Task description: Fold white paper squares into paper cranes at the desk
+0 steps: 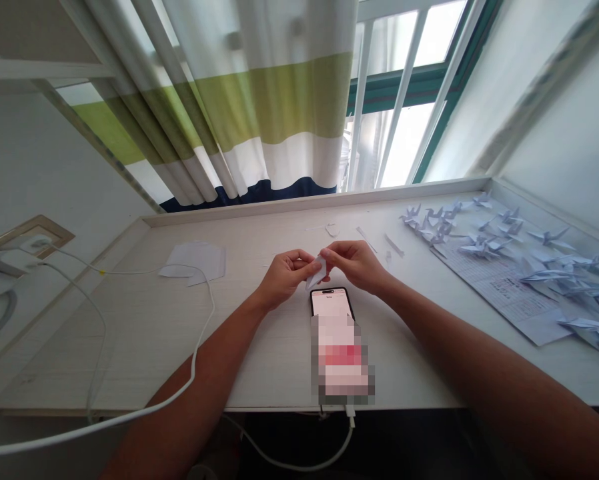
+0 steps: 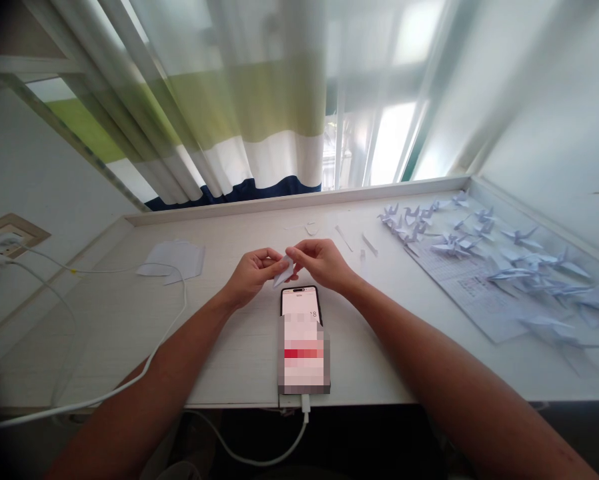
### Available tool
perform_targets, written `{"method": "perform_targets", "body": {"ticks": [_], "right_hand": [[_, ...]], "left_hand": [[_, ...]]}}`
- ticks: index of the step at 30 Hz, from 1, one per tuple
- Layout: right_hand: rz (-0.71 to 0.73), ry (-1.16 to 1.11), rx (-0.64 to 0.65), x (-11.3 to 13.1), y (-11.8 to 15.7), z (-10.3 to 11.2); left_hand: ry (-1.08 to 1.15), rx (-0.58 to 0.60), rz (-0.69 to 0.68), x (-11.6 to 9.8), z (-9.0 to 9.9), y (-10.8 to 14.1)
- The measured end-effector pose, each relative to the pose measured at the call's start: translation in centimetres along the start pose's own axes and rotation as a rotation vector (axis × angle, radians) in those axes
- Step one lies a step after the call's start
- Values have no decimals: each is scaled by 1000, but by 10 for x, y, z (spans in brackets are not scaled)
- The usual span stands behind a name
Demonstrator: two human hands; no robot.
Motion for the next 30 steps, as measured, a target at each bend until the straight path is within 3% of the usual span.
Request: {"method": "perform_targets", "body": {"ticks": [9, 15, 20, 24, 30], "right_hand": [[87, 150, -114, 7, 0, 9], [14, 42, -169, -7, -3, 12], [-17, 56, -37, -14, -4, -1], [59, 151, -121, -8, -5, 7], [86, 106, -197, -4, -5, 15]], "left_hand": [[-44, 82, 159, 13, -6, 4], [-63, 108, 124, 11, -6, 4], [-56, 111, 133, 13, -7, 3], [-29, 100, 108, 10, -10, 3], [-52, 61, 125, 11, -8, 2]]}}
Point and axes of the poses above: each hand's wrist, its own y-axis away from the middle knuckle, its own z-axis out of the back of the hand, x = y × z, the point moved 9 cm from there along -y, towards the middle knuckle, and after that the axes turned 3 degrees about -x, right-handed, at the moved point
